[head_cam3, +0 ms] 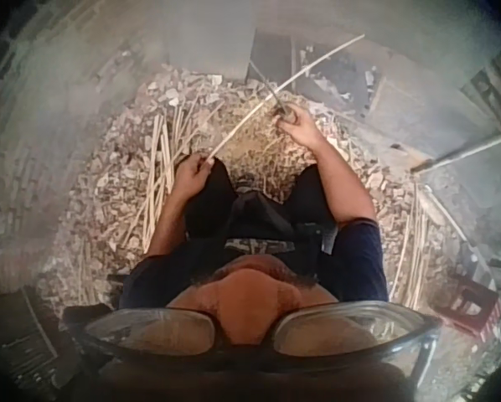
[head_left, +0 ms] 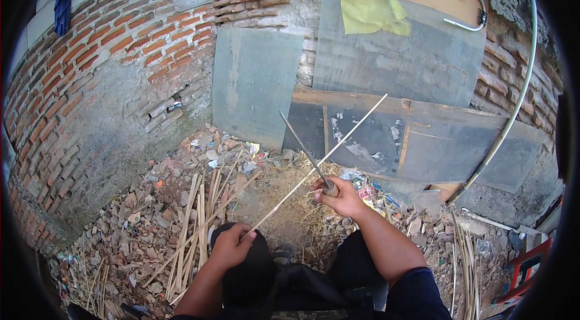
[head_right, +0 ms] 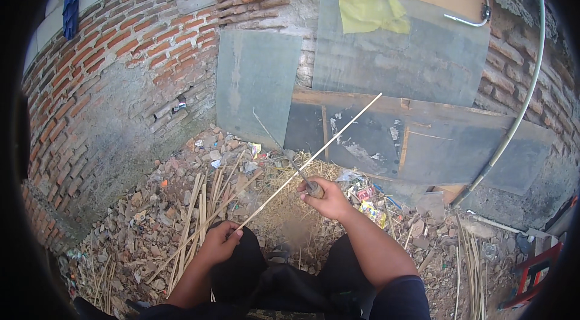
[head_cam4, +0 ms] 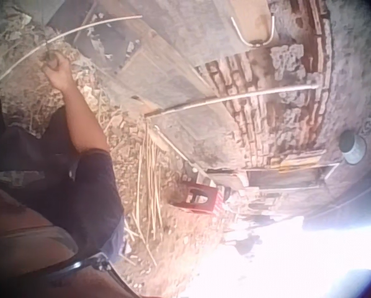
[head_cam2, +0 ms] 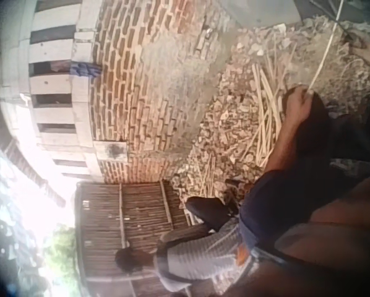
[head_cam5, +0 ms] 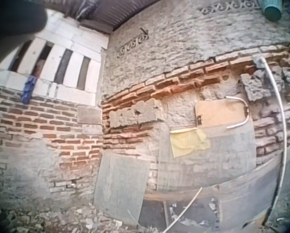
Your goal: The person holds a bamboo strip and scrapes along its length with a knife.
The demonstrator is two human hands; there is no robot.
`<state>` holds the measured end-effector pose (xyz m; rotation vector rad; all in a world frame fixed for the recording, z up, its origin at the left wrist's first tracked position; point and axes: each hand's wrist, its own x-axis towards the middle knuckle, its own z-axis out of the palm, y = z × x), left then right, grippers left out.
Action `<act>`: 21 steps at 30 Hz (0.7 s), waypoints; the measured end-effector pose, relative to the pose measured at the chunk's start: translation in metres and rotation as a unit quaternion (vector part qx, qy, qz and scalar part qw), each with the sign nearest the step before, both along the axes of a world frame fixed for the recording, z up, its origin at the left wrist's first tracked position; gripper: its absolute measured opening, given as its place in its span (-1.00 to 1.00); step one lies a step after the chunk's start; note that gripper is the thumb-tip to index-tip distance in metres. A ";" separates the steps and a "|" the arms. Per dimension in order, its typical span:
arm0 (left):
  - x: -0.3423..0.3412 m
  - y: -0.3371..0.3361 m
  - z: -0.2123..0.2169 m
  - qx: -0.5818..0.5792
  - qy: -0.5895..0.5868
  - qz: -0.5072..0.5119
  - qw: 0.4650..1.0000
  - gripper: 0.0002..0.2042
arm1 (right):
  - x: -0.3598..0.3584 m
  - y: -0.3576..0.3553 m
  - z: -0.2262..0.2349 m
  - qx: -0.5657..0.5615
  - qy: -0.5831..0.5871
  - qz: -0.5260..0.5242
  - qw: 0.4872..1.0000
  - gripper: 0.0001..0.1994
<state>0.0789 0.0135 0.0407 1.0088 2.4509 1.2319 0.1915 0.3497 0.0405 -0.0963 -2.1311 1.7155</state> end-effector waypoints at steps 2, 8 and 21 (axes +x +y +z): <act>0.000 0.001 -0.001 -0.027 -0.007 -0.017 0.999 -0.79 | 0.003 -0.001 0.000 0.034 0.001 0.000 0.999 -0.74; 0.008 0.016 -0.001 -0.006 -0.021 -0.046 0.999 -0.74 | 0.009 0.007 -0.006 0.016 -0.017 0.010 1.000 -0.72; 0.015 0.028 -0.005 -0.005 0.013 -0.068 0.998 -0.70 | 0.015 0.003 0.007 -0.134 -0.013 0.015 0.991 -0.71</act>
